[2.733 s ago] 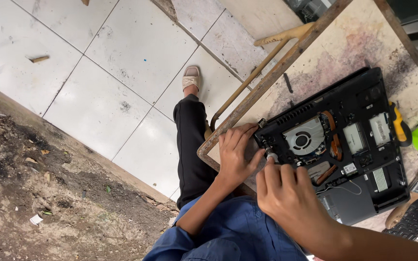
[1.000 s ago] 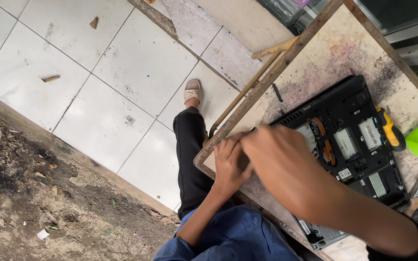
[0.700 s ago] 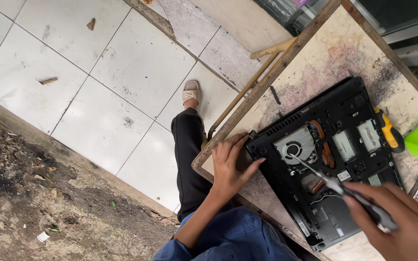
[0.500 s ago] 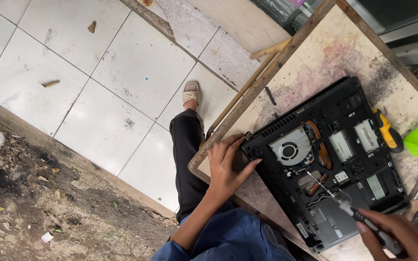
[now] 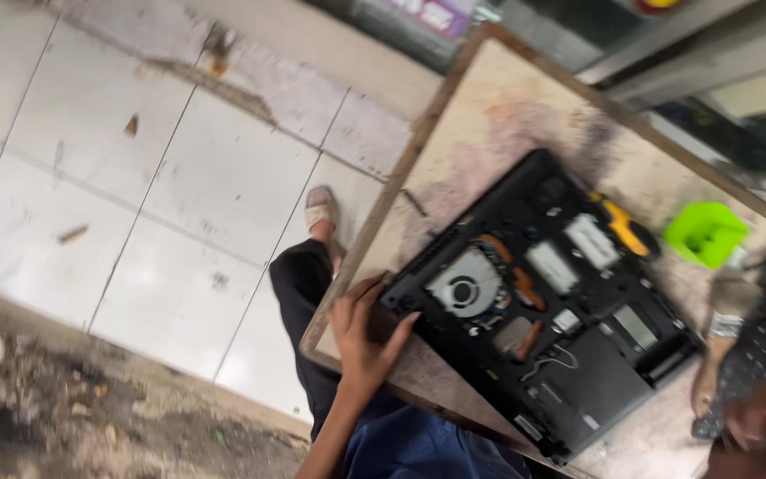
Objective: The person uses a screwdriver to remove screws from the back of a disassembled laptop placed on a table. They place the removed screws into a small green container and continue unscrewing various parts of the laptop chassis.
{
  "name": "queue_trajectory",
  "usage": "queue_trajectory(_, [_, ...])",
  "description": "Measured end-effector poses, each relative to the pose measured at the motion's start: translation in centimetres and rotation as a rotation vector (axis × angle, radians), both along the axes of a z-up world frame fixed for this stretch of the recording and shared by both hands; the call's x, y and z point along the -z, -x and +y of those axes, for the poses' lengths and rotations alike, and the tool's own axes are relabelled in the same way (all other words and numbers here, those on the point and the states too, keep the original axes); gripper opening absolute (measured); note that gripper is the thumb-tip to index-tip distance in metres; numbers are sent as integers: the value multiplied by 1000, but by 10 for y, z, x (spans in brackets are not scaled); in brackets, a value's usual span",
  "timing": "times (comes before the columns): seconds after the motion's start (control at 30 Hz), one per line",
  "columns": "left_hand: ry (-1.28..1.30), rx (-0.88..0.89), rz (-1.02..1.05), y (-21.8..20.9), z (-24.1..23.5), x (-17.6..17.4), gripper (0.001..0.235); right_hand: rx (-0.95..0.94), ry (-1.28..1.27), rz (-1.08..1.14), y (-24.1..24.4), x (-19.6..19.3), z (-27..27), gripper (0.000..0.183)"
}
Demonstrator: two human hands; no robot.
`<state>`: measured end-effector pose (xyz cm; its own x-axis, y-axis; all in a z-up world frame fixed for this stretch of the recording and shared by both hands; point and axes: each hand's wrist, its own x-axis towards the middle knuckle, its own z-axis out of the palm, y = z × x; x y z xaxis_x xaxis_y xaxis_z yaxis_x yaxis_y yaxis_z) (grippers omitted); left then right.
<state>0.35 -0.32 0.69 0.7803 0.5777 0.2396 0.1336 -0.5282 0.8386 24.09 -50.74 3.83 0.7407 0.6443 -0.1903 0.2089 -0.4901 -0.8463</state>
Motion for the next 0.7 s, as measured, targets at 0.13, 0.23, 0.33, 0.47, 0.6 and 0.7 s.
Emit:
queue_trajectory(0.13, [-27,-49,50,-2,-7,-4,43,343,0,-229,61,-36,138,25])
queue_trajectory(0.23, [-61,-96,50,-2,-10,-6,41,576,258,-677,38,-44,178,47])
queue_trajectory(0.33, [-58,-112,39,0,-13,-7,39,407,344,-749,10,-40,180,76])
queue_trajectory(0.47, [-44,-82,24,4,-13,-7,33,406,357,-564,-22,6,152,77])
queue_trajectory(0.6, [-44,-84,-16,4,-17,-7,32,443,306,-612,-3,-8,155,78])
queue_trajectory(0.7, [-101,-138,-94,6,-22,-12,34,415,186,-633,38,-56,171,62])
